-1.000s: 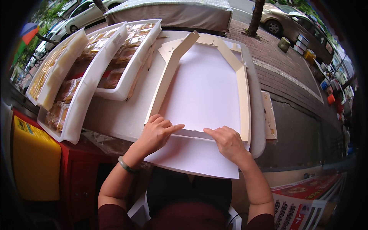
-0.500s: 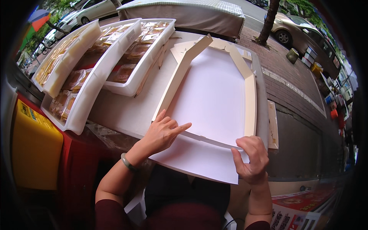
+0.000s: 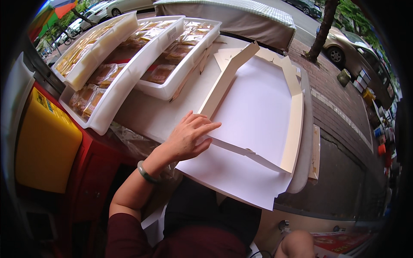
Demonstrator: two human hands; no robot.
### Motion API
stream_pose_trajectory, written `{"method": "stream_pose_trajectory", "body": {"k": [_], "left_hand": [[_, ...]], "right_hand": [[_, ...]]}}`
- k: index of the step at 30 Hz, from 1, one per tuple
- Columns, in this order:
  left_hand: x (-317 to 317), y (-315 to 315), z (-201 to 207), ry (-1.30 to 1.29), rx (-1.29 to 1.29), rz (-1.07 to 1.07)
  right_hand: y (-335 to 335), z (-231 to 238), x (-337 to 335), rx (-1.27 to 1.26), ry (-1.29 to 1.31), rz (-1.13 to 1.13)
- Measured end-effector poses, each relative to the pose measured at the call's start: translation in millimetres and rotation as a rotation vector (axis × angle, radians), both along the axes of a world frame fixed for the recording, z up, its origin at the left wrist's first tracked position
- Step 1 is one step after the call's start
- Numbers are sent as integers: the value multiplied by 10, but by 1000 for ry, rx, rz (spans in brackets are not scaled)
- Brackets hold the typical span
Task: The person folds the creases and flaps of a white cardboard box on a table. They lift the side walls, tuck in the corner flaps to form the base, and then pick up a cardboard insert with several star-shaped cutouts.
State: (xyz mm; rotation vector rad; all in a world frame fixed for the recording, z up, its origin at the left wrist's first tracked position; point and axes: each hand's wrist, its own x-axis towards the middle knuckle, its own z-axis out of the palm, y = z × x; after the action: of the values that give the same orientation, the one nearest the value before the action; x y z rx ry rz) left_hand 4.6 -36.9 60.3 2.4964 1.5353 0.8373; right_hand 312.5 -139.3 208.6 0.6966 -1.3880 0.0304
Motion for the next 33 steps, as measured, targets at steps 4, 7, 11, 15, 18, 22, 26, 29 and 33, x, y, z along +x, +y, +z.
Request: {"method": "stream_pose_trajectory", "body": {"k": [4, 7, 11, 15, 18, 22, 26, 29, 33], "left_hand": [[-222, 6, 64, -102, 85, 83], [-331, -9, 124, -151, 105, 98], [-365, -10, 125, -110, 109, 85], [-373, -47, 155, -74, 101, 74], [-429, -60, 169, 24, 134, 76], [-401, -45, 188, 278, 112, 85], [-366, -14, 80, 361, 4, 52], [-410, -7, 53, 348, -57, 53], [-337, -19, 54, 329, -61, 77]], "right_hand": [[-46, -1, -1, -13, -28, 58], [-69, 15, -10, -30, -52, 112], [-81, 0, 52, 22, -76, -54], [56, -202, 185, -86, 39, -293], [255, -508, 538, -570, -353, -825], [824, -1025, 1031, -719, -856, -1335], [965, -1265, 1183, -811, -1153, -1311], [975, -1185, 1094, -751, -994, -1287], [267, -428, 751, -333, -224, -980]]}}
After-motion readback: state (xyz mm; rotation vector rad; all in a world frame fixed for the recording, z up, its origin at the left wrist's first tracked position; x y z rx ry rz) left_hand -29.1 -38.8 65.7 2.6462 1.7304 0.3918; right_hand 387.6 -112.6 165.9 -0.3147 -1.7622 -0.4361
